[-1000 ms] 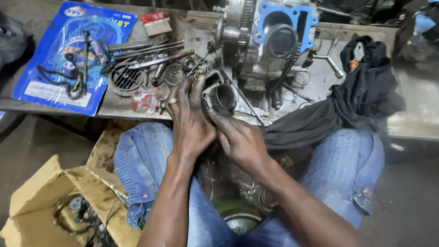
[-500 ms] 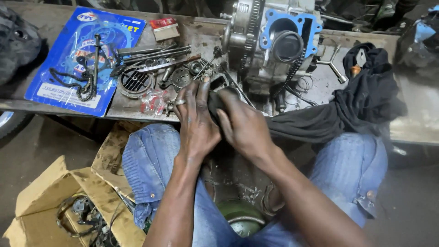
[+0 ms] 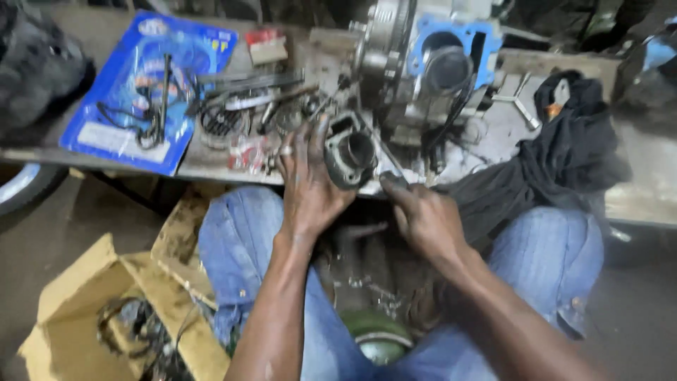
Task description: Refining and cleaning a motorcycle cylinder block using a small tool and test-fitting it onto the engine crankcase.
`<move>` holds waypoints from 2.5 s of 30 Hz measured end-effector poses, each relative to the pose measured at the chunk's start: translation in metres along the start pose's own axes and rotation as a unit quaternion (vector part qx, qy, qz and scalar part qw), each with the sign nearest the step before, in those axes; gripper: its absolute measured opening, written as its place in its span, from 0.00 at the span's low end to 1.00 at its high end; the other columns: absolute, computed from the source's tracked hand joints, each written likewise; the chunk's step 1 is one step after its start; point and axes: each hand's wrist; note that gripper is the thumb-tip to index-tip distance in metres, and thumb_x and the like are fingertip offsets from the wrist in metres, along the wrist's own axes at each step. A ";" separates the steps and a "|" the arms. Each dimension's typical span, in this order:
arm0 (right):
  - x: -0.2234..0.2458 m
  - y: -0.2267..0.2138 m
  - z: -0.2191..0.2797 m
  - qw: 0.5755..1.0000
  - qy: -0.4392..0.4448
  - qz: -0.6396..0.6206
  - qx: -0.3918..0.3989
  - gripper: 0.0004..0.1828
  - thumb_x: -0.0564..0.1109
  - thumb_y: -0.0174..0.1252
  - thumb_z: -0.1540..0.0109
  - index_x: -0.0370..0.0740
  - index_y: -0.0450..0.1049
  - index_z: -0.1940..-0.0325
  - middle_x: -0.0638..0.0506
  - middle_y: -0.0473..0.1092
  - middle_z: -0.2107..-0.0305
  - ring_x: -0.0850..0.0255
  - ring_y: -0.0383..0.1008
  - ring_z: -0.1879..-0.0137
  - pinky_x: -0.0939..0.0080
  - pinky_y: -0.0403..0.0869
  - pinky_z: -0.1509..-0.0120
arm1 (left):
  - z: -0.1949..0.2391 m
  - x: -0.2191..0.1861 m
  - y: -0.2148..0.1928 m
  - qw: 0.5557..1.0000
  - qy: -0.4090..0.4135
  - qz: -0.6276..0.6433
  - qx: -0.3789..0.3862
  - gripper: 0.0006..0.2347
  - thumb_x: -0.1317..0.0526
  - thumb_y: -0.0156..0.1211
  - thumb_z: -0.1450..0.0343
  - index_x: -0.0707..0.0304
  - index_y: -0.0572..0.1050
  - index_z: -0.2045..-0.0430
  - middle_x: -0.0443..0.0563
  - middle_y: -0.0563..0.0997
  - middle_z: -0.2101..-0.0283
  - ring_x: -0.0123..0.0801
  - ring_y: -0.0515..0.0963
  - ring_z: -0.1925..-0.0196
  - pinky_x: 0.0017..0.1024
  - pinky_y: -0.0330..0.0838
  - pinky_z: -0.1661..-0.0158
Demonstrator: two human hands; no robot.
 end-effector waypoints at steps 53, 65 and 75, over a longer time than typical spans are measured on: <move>-0.012 -0.035 -0.034 0.722 0.123 -0.677 -0.078 0.19 0.47 0.48 0.30 0.42 0.76 0.39 0.46 0.76 0.58 0.58 0.72 0.50 0.57 0.71 0.38 | -0.028 -0.009 -0.031 0.936 0.003 0.330 -0.125 0.53 0.61 0.87 0.58 0.56 0.53 0.39 0.60 0.64 0.38 0.46 0.65 0.34 0.46 0.49 0.29; -0.021 -0.028 -0.011 0.585 -0.040 -0.808 -0.055 0.40 0.59 0.76 0.50 0.27 0.74 0.46 0.44 0.79 0.59 0.53 0.80 0.55 0.56 0.79 0.50 | -0.050 -0.057 -0.050 0.969 0.103 0.211 0.079 0.63 0.40 0.79 0.54 0.48 0.36 0.27 0.60 0.45 0.22 0.53 0.49 0.19 0.56 0.49 0.20; -0.007 -0.046 -0.003 0.708 -0.074 -0.694 -0.107 0.35 0.59 0.64 0.43 0.34 0.71 0.39 0.38 0.77 0.57 0.59 0.74 0.52 0.48 0.81 0.46 | 0.033 -0.060 0.067 0.431 -0.165 0.887 -0.007 0.31 0.42 0.61 0.29 0.53 0.63 0.33 0.47 0.62 0.28 0.37 0.56 0.27 0.52 0.55 0.31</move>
Point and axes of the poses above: each hand's wrist, its own z-axis away from the middle knuckle, its own y-axis out of the palm, x = y × z
